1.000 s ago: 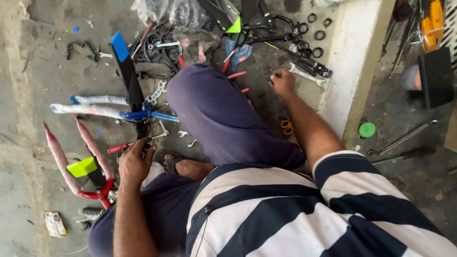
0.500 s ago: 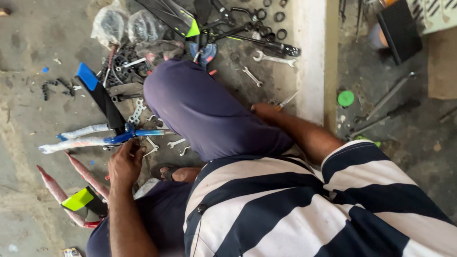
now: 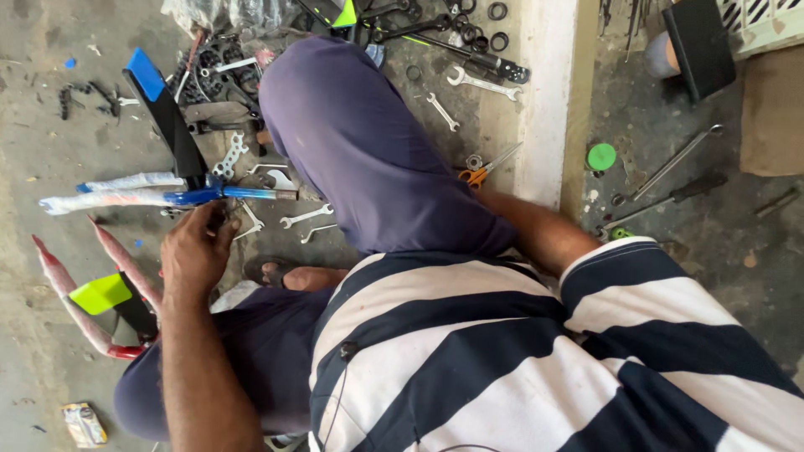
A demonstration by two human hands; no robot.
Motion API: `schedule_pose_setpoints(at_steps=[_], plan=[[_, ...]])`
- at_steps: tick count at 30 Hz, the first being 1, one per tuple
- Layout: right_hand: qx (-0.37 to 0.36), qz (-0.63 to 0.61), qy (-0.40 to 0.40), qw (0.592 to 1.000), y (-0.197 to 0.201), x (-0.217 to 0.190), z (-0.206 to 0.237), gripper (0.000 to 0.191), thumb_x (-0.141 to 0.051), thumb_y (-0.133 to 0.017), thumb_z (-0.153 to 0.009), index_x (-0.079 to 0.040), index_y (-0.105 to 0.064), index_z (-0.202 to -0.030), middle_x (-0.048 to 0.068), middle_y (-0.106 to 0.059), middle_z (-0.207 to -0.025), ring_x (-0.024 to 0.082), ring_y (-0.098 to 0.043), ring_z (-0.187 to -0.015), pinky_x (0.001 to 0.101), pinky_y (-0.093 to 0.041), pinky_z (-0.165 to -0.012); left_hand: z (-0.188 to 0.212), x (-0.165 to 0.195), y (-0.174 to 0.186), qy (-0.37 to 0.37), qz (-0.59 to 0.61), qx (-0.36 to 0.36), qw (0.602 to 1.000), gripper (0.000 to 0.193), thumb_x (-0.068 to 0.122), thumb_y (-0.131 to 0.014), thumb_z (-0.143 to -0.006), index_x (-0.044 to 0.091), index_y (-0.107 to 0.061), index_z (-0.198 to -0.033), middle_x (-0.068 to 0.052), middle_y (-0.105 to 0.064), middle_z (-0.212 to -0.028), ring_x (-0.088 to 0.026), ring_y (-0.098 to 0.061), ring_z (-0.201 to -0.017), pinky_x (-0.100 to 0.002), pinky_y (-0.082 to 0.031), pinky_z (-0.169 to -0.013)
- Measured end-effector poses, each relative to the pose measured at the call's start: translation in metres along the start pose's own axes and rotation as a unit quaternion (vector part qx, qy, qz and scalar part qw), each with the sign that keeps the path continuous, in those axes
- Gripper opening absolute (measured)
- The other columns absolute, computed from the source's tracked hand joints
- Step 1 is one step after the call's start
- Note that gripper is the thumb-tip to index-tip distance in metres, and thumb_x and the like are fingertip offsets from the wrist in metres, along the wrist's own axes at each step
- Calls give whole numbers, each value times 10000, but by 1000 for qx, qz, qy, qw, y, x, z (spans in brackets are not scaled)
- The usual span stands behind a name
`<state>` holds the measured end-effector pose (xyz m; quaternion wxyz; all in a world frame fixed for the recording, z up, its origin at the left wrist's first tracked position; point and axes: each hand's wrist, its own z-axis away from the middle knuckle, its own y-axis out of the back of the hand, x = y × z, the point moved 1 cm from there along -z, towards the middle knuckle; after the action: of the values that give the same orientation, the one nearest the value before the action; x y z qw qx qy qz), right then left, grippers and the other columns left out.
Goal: The person sits on the floor of a bicycle workshop assembling a new bicycle. They handle the frame, fork and headset, use wrenches to tighten bolts, reposition the frame, and work on the seat post and saddle area, tightening components by hand and with wrenches.
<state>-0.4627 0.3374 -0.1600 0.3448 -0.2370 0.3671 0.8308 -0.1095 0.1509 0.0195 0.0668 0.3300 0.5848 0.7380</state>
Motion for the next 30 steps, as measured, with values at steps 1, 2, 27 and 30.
schedule_pose_setpoints(at_steps=[1,2,27,30], plan=[[4,4,7,1000,1,-2,0,380,-266,-674,-903,-106,-647,-1246,173,-620,-1291,381,-594,-1199,470,-472,-985,3,1,-1,2,4,2,1000,353,237,-774,-935,79,-706,-1243,-137,-741,-1055,-312,-723,-855,-440,-562,-775],[8,7,14,1000,3,-1,-1,389,-264,-673,-905,-106,-641,-1259,174,-612,-1307,381,-588,-1212,469,-468,-994,5,2,-2,1,3,-3,1000,350,238,-772,-945,75,-704,-1247,-136,-739,-1059,-308,-723,-865,-436,-562,-783],[228,147,-199,942,132,216,216,785,-236,-884,-693,-136,-595,-1416,248,-544,-1419,454,-522,-1267,515,-455,-1003,-6,14,-7,-12,22,-73,997,332,207,-797,-968,56,-699,-1248,-119,-743,-1094,-266,-736,-894,-397,-562,-785],[282,137,-154,937,138,217,215,673,-200,-861,-755,-153,-643,-1390,190,-603,-1447,416,-549,-1332,484,-465,-1105,-1,12,-3,-18,17,-63,998,292,205,-805,-982,43,-695,-1199,-115,-746,-1059,-267,-738,-913,-396,-562,-805]])
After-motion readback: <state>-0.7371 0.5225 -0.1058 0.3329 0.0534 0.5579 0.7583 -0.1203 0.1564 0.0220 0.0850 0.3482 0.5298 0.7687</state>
